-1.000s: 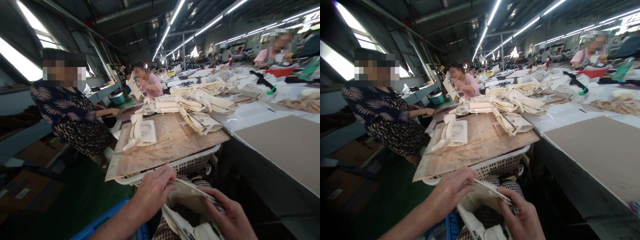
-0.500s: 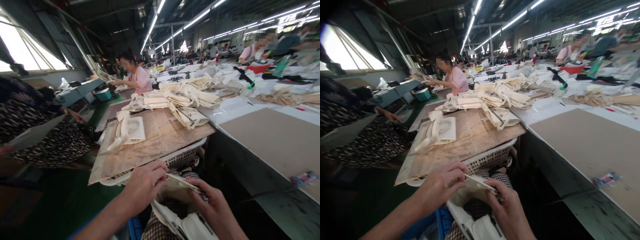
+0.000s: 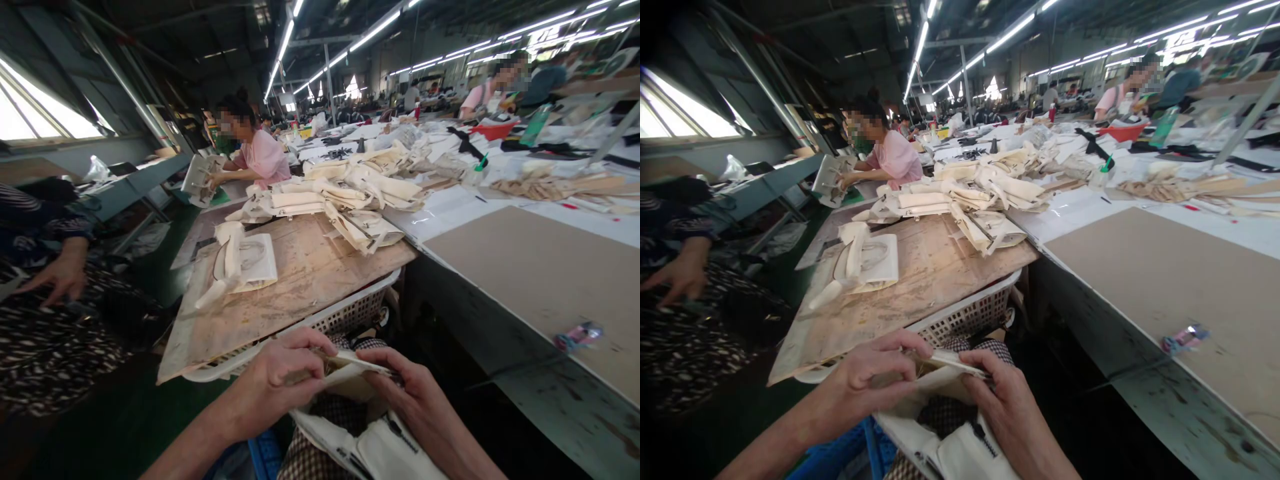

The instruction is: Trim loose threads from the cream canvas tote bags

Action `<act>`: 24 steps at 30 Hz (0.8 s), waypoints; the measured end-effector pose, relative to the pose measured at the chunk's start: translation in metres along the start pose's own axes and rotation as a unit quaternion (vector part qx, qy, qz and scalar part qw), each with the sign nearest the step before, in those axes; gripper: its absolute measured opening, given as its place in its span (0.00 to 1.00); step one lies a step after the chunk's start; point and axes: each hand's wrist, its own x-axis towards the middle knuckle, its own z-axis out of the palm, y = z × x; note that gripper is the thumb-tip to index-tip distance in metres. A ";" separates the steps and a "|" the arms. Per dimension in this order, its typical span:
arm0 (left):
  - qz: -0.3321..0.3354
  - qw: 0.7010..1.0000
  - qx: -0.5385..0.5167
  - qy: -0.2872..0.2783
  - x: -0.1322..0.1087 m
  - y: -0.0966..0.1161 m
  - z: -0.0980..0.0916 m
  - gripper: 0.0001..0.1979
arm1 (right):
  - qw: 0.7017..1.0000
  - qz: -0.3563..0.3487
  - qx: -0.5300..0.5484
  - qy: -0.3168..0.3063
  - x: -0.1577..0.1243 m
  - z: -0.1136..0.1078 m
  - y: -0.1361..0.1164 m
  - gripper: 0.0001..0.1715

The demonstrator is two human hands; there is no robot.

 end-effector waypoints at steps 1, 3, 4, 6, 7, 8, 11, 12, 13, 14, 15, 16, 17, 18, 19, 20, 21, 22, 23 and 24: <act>0.003 1.000 0.005 0.009 0.000 -0.001 0.001 0.08 | 1.000 -0.002 -0.003 -0.002 0.000 -0.001 0.002 0.17; 0.008 0.999 0.020 0.039 -0.001 -0.002 0.003 0.08 | 1.000 -0.010 -0.021 -0.003 0.001 -0.002 0.007 0.18; 0.010 0.998 0.029 0.052 -0.001 -0.002 0.004 0.08 | 0.999 -0.018 -0.036 -0.003 0.002 -0.003 0.009 0.18; 0.017 0.996 0.046 0.074 -0.001 -0.001 0.007 0.08 | 0.996 -0.048 -0.070 -0.008 0.004 -0.003 0.012 0.18; 0.021 0.995 0.053 0.085 -0.001 0.000 0.008 0.08 | 0.994 -0.065 -0.086 -0.014 0.004 -0.004 0.012 0.18; 0.025 0.994 0.058 0.095 0.000 0.001 0.009 0.08 | 0.992 -0.080 -0.100 -0.020 0.005 -0.004 0.011 0.18; 0.042 0.992 0.062 0.103 0.001 0.003 0.010 0.08 | 0.987 -0.093 -0.126 -0.030 0.008 -0.007 0.006 0.17; 0.054 0.993 0.057 0.093 0.001 0.004 0.010 0.08 | 0.987 -0.086 -0.128 -0.033 0.009 -0.008 0.004 0.17; 0.067 0.993 0.051 0.079 0.001 0.005 0.010 0.09 | 0.988 -0.076 -0.128 -0.036 0.010 -0.009 0.003 0.16; 0.082 0.994 0.042 0.060 0.001 0.005 0.010 0.08 | 0.989 -0.066 -0.126 -0.041 0.010 -0.010 0.003 0.16; 0.095 0.994 0.034 0.043 0.002 0.005 0.009 0.08 | 0.990 -0.058 -0.122 -0.044 0.011 -0.011 0.002 0.15; 0.106 0.994 0.026 0.028 0.002 0.004 0.009 0.08 | 0.991 -0.053 -0.118 -0.044 0.012 -0.011 0.002 0.15; 0.114 0.993 0.019 0.016 0.002 0.004 0.008 0.07 | 0.991 -0.051 -0.116 -0.042 0.013 -0.011 0.003 0.16; 0.118 0.993 0.014 0.008 0.002 0.003 0.007 0.07 | 0.991 -0.051 -0.115 -0.037 0.014 -0.010 0.003 0.16; 0.122 0.993 0.009 0.001 0.002 0.003 0.005 0.08 | 0.992 -0.052 -0.115 -0.032 0.014 -0.009 0.004 0.15; 0.124 0.992 0.005 -0.003 0.002 0.002 0.004 0.08 | 0.992 -0.053 -0.114 -0.028 0.015 -0.008 0.004 0.15; 0.126 0.992 0.002 -0.007 0.002 0.003 0.003 0.08 | 0.992 -0.052 -0.115 -0.023 0.015 -0.007 0.004 0.15; 0.128 0.992 0.000 -0.012 0.002 0.003 0.001 0.08 | 0.992 -0.050 -0.118 -0.020 0.015 -0.007 0.004 0.14; 0.130 0.991 -0.002 -0.017 0.002 0.004 0.000 0.09 | 0.991 -0.047 -0.120 -0.017 0.016 -0.006 0.004 0.13; 0.133 0.991 -0.002 -0.023 0.003 0.004 -0.002 0.09 | 0.991 -0.042 -0.124 -0.015 0.016 -0.006 0.003 0.13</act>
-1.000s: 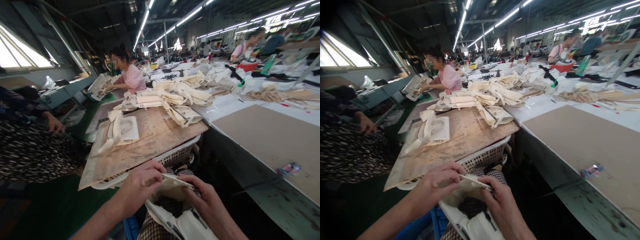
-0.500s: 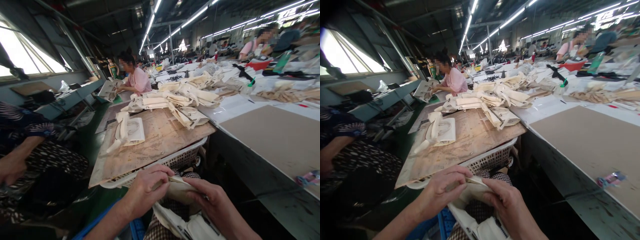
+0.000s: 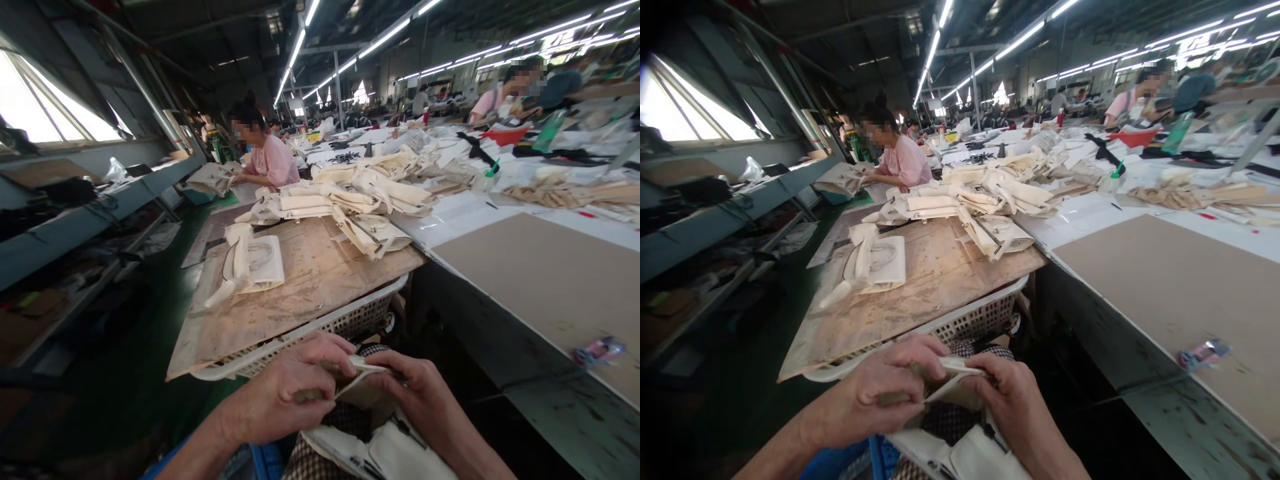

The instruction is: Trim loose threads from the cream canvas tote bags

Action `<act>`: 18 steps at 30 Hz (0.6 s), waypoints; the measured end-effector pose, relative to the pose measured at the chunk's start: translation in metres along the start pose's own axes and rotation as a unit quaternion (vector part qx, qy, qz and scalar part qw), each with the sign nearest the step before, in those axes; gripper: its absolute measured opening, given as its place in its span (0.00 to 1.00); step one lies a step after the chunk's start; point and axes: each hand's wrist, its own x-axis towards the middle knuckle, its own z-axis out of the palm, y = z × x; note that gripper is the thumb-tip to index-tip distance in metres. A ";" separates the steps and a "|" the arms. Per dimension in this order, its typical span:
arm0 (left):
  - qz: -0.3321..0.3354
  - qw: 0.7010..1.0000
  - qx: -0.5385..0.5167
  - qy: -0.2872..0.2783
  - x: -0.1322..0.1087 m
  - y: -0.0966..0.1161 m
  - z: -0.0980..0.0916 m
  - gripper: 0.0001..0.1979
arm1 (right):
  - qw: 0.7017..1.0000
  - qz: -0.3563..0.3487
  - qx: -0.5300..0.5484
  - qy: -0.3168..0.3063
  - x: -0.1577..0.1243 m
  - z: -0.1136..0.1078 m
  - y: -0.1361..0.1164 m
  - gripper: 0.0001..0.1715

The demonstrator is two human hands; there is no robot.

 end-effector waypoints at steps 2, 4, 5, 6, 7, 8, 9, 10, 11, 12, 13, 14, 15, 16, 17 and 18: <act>0.004 1.000 -0.001 -0.009 0.000 0.001 -0.002 0.09 | 1.000 0.011 -0.010 -0.003 0.000 0.000 -0.001 0.13; 0.004 1.000 -0.002 -0.004 0.000 0.001 -0.002 0.09 | 1.000 0.018 -0.023 -0.012 -0.001 -0.001 -0.001 0.14; 0.000 1.000 -0.002 0.009 0.000 0.001 -0.001 0.09 | 0.999 0.018 -0.030 -0.010 -0.002 -0.001 -0.001 0.14; -0.009 1.000 0.000 0.027 -0.001 0.000 0.000 0.09 | 0.999 0.016 -0.037 -0.003 -0.002 -0.001 -0.001 0.13; -0.023 0.998 0.004 0.051 -0.001 0.001 0.003 0.09 | 0.999 0.004 -0.044 0.012 -0.003 -0.002 0.000 0.14; -0.040 0.996 0.009 0.077 -0.002 0.001 0.005 0.09 | 0.998 -0.019 -0.053 0.026 -0.004 -0.002 0.000 0.14; -0.057 0.993 0.016 0.102 -0.003 0.001 0.008 0.09 | 0.996 -0.049 -0.065 0.035 -0.004 -0.003 0.000 0.15; -0.073 0.989 0.022 0.124 -0.004 0.002 0.011 0.09 | 0.992 -0.086 -0.081 0.038 -0.004 -0.004 0.000 0.15; -0.085 0.986 0.028 0.139 -0.004 0.003 0.014 0.10 | 0.987 -0.123 -0.099 0.031 -0.004 -0.006 -0.001 0.14; -0.091 0.984 0.032 0.149 -0.005 0.004 0.016 0.10 | 0.981 -0.156 -0.118 0.017 -0.003 -0.007 -0.002 0.13; -0.093 0.983 0.036 0.155 -0.006 0.005 0.018 0.10 | 0.974 -0.178 -0.137 0.003 -0.001 -0.009 -0.003 0.14; -0.090 0.983 0.038 0.157 -0.006 0.006 0.020 0.10 | 0.968 -0.197 -0.154 -0.007 0.000 -0.011 -0.005 0.14; -0.083 0.983 0.038 0.157 -0.007 0.006 0.021 0.10 | 0.961 -0.218 -0.169 -0.013 0.002 -0.013 -0.006 0.15; -0.073 0.984 0.037 0.155 -0.007 0.006 0.021 0.10 | 0.953 -0.242 -0.182 -0.019 0.003 -0.014 -0.008 0.17; -0.064 0.986 0.037 0.151 -0.008 0.006 0.021 0.10 | 0.945 -0.265 -0.191 -0.024 0.004 -0.015 -0.009 0.20; -0.056 0.987 0.039 0.146 -0.009 0.006 0.021 0.10 | 0.937 -0.286 -0.198 -0.026 0.004 -0.016 -0.011 0.24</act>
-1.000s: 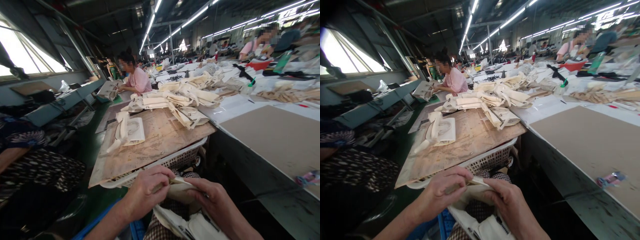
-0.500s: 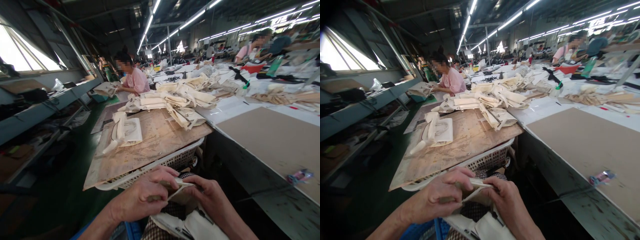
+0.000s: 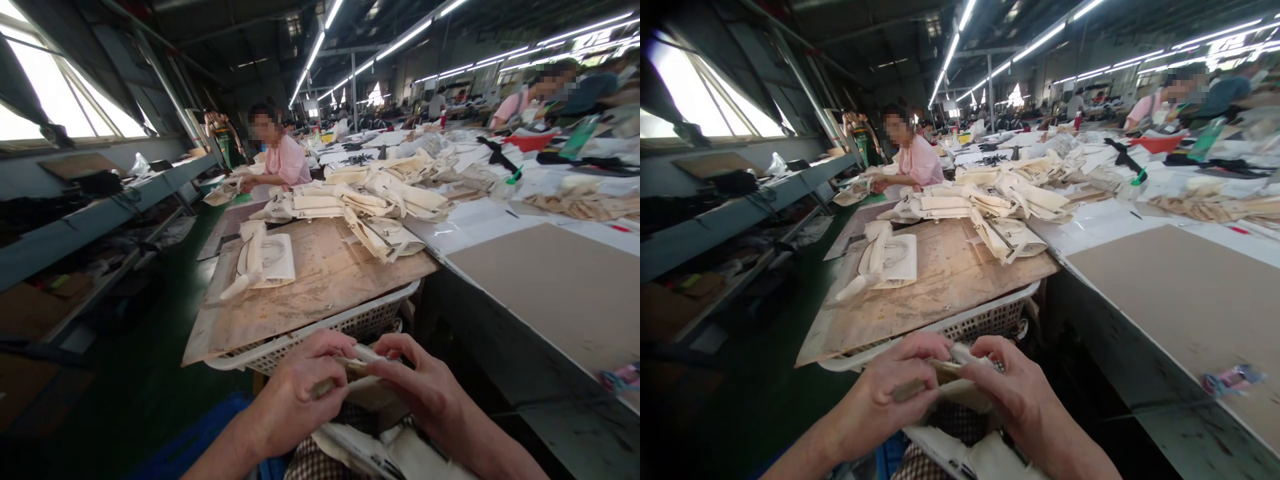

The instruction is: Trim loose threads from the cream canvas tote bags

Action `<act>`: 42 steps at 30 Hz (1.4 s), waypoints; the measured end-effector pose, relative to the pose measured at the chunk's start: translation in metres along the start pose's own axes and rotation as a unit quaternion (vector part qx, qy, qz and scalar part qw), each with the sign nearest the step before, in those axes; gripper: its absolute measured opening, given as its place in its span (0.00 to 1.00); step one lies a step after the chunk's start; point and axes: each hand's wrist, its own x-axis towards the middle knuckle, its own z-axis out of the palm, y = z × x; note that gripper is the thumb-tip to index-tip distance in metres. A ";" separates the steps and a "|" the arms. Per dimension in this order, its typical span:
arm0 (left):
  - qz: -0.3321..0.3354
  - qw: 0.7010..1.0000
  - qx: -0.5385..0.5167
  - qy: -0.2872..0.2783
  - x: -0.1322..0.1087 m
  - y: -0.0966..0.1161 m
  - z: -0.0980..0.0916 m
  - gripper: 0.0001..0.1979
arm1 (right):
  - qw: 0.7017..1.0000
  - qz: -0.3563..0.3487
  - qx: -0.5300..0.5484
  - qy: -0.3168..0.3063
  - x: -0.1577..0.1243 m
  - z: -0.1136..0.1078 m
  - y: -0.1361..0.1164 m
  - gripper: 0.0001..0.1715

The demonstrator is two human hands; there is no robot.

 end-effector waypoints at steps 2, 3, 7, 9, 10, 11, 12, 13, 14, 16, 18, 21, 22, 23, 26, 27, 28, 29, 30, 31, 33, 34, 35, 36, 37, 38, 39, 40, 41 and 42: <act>0.013 1.000 0.003 -0.013 -0.001 -0.001 -0.002 0.10 | 1.000 -0.022 -0.015 -0.005 0.001 -0.002 -0.001 0.28; 0.017 1.000 0.005 -0.019 -0.002 -0.001 -0.003 0.10 | 0.999 -0.019 -0.025 -0.010 0.002 -0.002 -0.002 0.27; 0.012 1.000 0.022 -0.018 -0.004 -0.002 -0.007 0.10 | 0.997 -0.027 -0.070 0.001 0.005 -0.001 -0.004 0.13; -0.011 0.999 0.029 -0.009 -0.005 -0.001 -0.007 0.10 | 0.997 -0.033 -0.070 0.011 0.008 0.001 -0.006 0.08; -0.024 0.999 0.029 -0.003 -0.006 -0.001 -0.007 0.10 | 0.997 -0.032 -0.067 0.014 0.009 0.002 -0.007 0.08; -0.036 0.999 0.029 0.004 -0.006 0.000 -0.006 0.10 | 0.997 -0.029 -0.064 0.015 0.010 0.003 -0.008 0.08; -0.046 0.998 0.030 0.012 -0.007 0.000 -0.005 0.11 | 0.997 -0.028 -0.065 0.016 0.011 0.003 -0.009 0.09; -0.055 0.998 0.033 0.018 -0.007 0.000 -0.003 0.11 | 0.997 -0.029 -0.070 0.017 0.012 0.004 -0.009 0.10; -0.061 0.997 0.037 0.024 -0.007 0.000 -0.002 0.11 | 0.996 -0.031 -0.079 0.020 0.012 0.004 -0.010 0.10; -0.066 0.996 0.046 0.035 -0.008 -0.001 0.000 0.11 | 0.994 -0.036 -0.099 0.021 0.011 0.005 -0.010 0.09; -0.062 0.996 0.054 0.044 -0.008 -0.002 0.002 0.11 | 0.994 -0.041 -0.098 0.026 0.010 0.006 -0.009 0.09; -0.044 0.995 0.069 0.059 -0.007 -0.004 0.003 0.10 | 0.997 -0.037 -0.047 0.057 0.008 0.010 -0.006 0.09; -0.037 0.995 0.076 0.061 -0.007 -0.004 0.004 0.09 | 0.997 -0.033 -0.025 0.070 0.007 0.012 -0.005 0.10; -0.029 0.994 0.083 0.061 -0.006 -0.005 0.003 0.08 | 0.996 -0.027 -0.003 0.081 0.006 0.015 -0.004 0.10; -0.006 0.993 0.101 0.058 -0.005 -0.009 0.003 0.07 | 0.995 -0.001 0.048 0.092 0.004 0.022 -0.003 0.09; -0.001 0.993 0.107 0.057 -0.004 -0.011 0.003 0.07 | 0.994 0.011 0.056 0.097 0.003 0.024 -0.003 0.08; 0.005 0.992 0.112 0.056 -0.004 -0.012 0.003 0.07 | 0.993 0.024 0.062 0.102 0.003 0.026 -0.003 0.08; 0.008 0.992 0.116 0.053 -0.004 -0.013 0.003 0.07 | 0.991 0.035 0.064 0.110 0.003 0.028 -0.003 0.07; 0.011 0.991 0.121 0.051 -0.004 -0.014 0.003 0.07 | 0.990 0.045 0.064 0.119 0.002 0.030 -0.003 0.07; 0.013 0.991 0.125 0.047 -0.004 -0.014 0.003 0.07 | 0.989 0.052 0.063 0.127 0.003 0.031 -0.003 0.07; 0.015 0.990 0.133 0.040 -0.004 -0.016 0.002 0.07 | 0.987 0.056 0.062 0.137 0.003 0.033 -0.004 0.07; 0.015 0.990 0.137 0.037 -0.004 -0.016 0.002 0.07 | 0.987 0.055 0.063 0.139 0.003 0.033 -0.004 0.07; 0.017 0.989 0.142 0.035 -0.004 -0.017 0.002 0.07 | 0.987 0.052 0.064 0.140 0.004 0.033 -0.004 0.06; 0.020 0.988 0.147 0.034 -0.004 -0.017 0.002 0.07 | 0.987 0.050 0.065 0.138 0.004 0.033 -0.004 0.06; 0.024 0.988 0.152 0.034 -0.004 -0.018 0.002 0.06 | 0.988 0.046 0.067 0.133 0.005 0.032 -0.005 0.06; 0.030 0.987 0.157 0.034 -0.004 -0.018 0.002 0.06 | 0.989 0.042 0.069 0.127 0.005 0.032 -0.005 0.06; 0.036 0.986 0.162 0.034 -0.004 -0.018 0.001 0.07 | 0.989 0.037 0.071 0.120 0.006 0.031 -0.005 0.06; 0.043 0.984 0.167 0.035 -0.004 -0.017 0.001 0.07 | 0.990 0.034 0.073 0.115 0.006 0.030 -0.006 0.06; 0.050 0.983 0.172 0.036 -0.003 -0.017 0.001 0.07 | 0.990 0.034 0.075 0.110 0.006 0.030 -0.006 0.07; 0.056 0.982 0.176 0.039 -0.003 -0.016 0.001 0.07 | 0.991 0.036 0.077 0.106 0.006 0.030 -0.006 0.07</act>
